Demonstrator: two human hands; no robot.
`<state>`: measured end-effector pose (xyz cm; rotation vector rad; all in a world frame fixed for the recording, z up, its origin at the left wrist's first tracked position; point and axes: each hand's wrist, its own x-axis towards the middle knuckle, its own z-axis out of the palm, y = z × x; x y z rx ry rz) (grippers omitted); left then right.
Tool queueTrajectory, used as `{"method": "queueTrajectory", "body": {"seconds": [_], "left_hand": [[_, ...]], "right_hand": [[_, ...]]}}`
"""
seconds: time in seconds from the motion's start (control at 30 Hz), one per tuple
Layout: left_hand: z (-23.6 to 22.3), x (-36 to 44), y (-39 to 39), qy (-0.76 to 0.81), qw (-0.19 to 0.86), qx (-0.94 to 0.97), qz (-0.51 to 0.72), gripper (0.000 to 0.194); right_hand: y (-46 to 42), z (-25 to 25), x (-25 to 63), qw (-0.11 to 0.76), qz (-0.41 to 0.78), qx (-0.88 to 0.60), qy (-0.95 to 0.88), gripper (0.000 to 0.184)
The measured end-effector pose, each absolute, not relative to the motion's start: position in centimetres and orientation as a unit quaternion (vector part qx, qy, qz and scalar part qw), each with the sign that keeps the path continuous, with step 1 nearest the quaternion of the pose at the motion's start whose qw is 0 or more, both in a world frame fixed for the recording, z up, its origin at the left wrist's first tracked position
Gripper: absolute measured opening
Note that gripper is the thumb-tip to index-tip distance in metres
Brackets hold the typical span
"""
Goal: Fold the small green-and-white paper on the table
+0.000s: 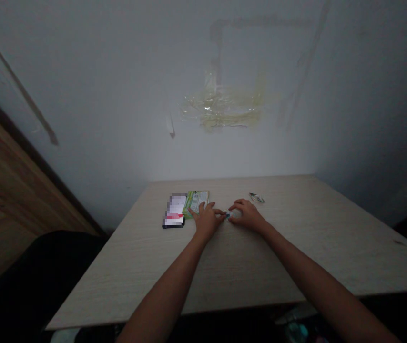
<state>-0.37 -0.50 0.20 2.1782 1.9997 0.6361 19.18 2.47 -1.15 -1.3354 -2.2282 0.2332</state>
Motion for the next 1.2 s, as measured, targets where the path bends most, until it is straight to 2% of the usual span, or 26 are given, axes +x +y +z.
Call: {"method": "queueTrajectory", "body": {"seconds": [0.27,0.47,0.77,1.2], "left_hand": [[0.2,-0.3,-0.5,0.653,0.067,0.718,0.231,0.02],[0.0,-0.1,-0.3,0.643,0.064,0.725,0.238,0.021],[0.0,0.2,-0.3,0.64,0.061,0.732,0.226,0.022],[-0.3,0.0,-0.1,0.633,0.068,0.735,0.233,0.018]], "right_hand": [[2.5,-2.0,19.6,0.279,0.099,-0.48,-0.826,0.037],[3.6,-2.8,20.3,0.333,0.134,-0.46,-0.812,0.016],[3.9,-3.4,20.1,0.325,0.1,-0.462,-0.819,0.012],[4.5,-3.4,19.2,0.324,0.078,-0.511,-0.792,0.017]]}}
